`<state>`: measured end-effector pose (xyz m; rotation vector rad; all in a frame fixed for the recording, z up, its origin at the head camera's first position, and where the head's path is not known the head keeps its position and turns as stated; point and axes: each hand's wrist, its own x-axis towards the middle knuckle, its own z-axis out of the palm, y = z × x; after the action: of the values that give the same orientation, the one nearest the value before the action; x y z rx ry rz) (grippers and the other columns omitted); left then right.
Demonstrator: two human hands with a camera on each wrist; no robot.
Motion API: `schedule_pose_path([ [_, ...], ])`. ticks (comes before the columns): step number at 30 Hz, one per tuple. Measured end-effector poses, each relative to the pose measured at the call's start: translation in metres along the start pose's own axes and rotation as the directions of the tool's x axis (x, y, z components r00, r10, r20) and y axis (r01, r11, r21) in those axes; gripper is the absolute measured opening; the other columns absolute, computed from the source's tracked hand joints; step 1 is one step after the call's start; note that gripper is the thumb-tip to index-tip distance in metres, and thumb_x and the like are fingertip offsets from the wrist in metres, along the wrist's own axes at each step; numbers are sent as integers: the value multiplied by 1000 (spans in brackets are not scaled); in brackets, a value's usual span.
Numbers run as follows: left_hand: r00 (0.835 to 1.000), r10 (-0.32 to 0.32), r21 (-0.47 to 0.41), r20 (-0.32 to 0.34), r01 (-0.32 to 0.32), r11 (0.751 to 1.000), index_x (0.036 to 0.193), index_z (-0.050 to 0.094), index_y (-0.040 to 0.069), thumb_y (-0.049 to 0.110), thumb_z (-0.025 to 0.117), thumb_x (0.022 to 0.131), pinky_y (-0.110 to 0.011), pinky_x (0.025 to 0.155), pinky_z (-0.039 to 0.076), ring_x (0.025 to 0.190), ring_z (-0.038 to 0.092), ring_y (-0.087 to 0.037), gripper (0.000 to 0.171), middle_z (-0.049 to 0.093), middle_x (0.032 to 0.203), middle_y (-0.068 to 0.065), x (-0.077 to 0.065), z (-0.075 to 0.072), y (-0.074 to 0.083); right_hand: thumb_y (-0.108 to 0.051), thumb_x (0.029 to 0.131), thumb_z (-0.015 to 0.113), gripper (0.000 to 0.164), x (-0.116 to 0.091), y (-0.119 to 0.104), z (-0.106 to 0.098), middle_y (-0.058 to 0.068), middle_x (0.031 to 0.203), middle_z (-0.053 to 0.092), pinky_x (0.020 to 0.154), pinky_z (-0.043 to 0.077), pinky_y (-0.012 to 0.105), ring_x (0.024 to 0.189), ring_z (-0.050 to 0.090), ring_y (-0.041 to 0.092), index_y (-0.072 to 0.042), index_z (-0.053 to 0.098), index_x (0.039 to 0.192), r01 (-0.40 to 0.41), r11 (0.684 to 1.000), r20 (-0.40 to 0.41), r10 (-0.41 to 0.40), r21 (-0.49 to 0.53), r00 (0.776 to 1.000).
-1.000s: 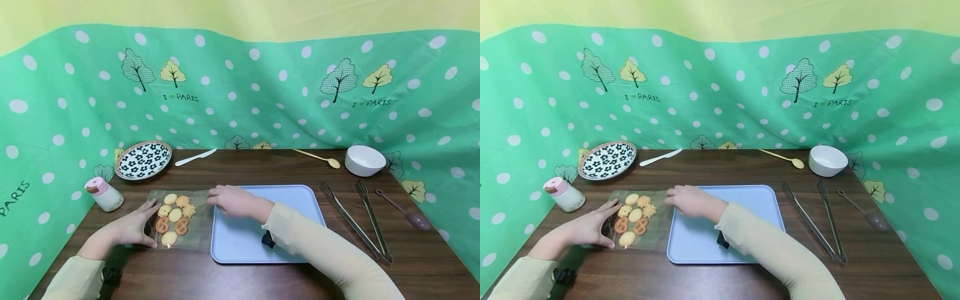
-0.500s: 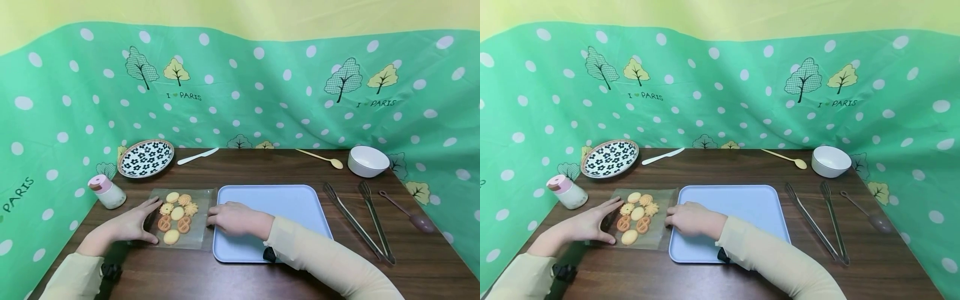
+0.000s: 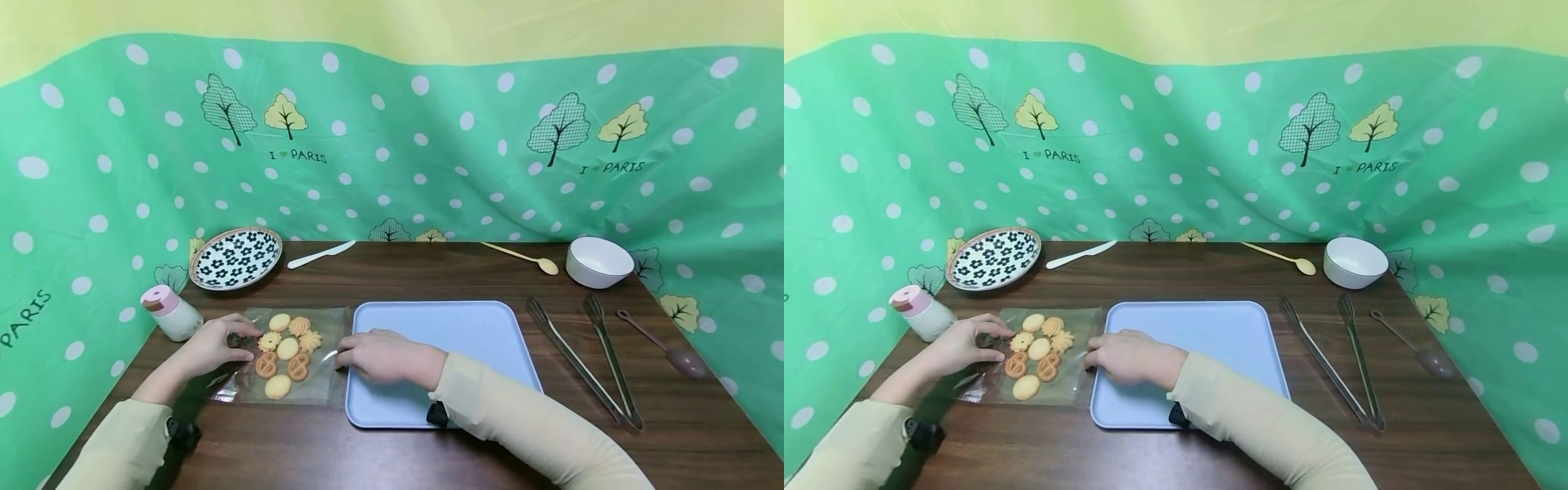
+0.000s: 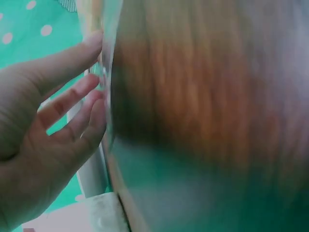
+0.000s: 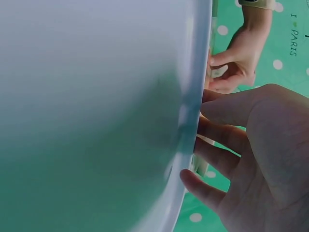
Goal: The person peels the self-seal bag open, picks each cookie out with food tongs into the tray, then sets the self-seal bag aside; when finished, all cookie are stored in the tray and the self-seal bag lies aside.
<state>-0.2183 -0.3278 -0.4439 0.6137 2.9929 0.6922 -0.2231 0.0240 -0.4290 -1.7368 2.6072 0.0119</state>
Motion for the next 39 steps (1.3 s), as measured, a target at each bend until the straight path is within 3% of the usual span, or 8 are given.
schedule_pose_path([
  [5, 996, -44, -9, -81, 44, 999, 87, 75, 22, 23, 84, 68, -45, 87, 45, 95, 62, -22, 21, 66, 98, 3, 3, 6, 0, -12, 91, 53, 33, 0, 0, -1, -8, 119, 58, 78, 49, 29, 107, 56, 7, -29, 64, 117, -12, 1000, -4, 12, 9, 1000],
  [8, 993, -62, -15, -99, 60, 998, 76, 73, 24, 21, 83, 68, -45, 88, 44, 94, 62, -22, 13, 67, 94, 4, 6, 8, -1, -11, 91, 53, 33, 0, 1, -1, -8, 118, 58, 79, 49, 29, 105, 56, 7, -29, 64, 116, -14, 1000, -7, 14, 19, 1000],
  [13, 990, -97, -9, -102, 96, 995, 66, 68, 25, 17, 82, 70, -48, 89, 43, 93, 63, -24, 17, 67, 91, 2, 8, 9, 2, -11, 91, 54, 32, 0, 1, 1, -7, 116, 58, 80, 49, 28, 100, 57, 7, -28, 64, 116, -15, 999, -4, 15, 30, 1000],
  [17, 991, -93, -11, -96, 92, 996, 68, 68, 23, 16, 80, 72, -47, 87, 44, 91, 62, -23, 15, 66, 90, 2, 9, 8, 3, -12, 91, 55, 32, 1, 1, 2, -7, 116, 58, 80, 49, 29, 99, 58, 8, -28, 64, 116, -19, 999, -10, 19, 28, 1000],
  [19, 991, -97, -12, -88, 97, 995, 76, 69, 22, 20, 81, 72, -45, 83, 46, 90, 61, -22, 12, 66, 92, 2, 9, 8, 1, -12, 91, 55, 32, 1, 1, 2, -6, 116, 58, 80, 49, 30, 99, 59, 9, -27, 64, 117, -17, 1000, -13, 17, 23, 1000],
  [25, 991, -118, -22, -67, 117, 993, 97, 74, 19, 29, 85, 67, -44, 83, 48, 94, 62, -23, 33, 67, 102, -1, 2, 7, -1, -12, 90, 56, 33, 1, 1, 3, -7, 116, 58, 78, 50, 30, 96, 59, 9, -27, 64, 117, -3, 1000, -22, 4, 23, 1000],
  [31, 991, -80, -38, -112, 76, 996, 84, 76, 18, 21, 84, 68, -48, 88, 45, 95, 64, -26, 18, 69, 96, 0, 2, 8, 4, -13, 88, 57, 29, 2, 0, 0, -7, 117, 59, 77, 50, 31, 97, 60, 9, -27, 65, 112, -18, 1000, -5, 19, 26, 1000],
  [39, 985, -111, 3, -135, 112, 994, 70, 72, 24, 18, 80, 73, -50, 90, 44, 95, 65, -28, 11, 71, 89, 1, 3, 10, 4, -13, 88, 57, 28, 3, 0, 1, -6, 118, 59, 79, 50, 30, 100, 59, 9, -26, 65, 111, -11, 1000, 2, 11, 26, 1000],
])
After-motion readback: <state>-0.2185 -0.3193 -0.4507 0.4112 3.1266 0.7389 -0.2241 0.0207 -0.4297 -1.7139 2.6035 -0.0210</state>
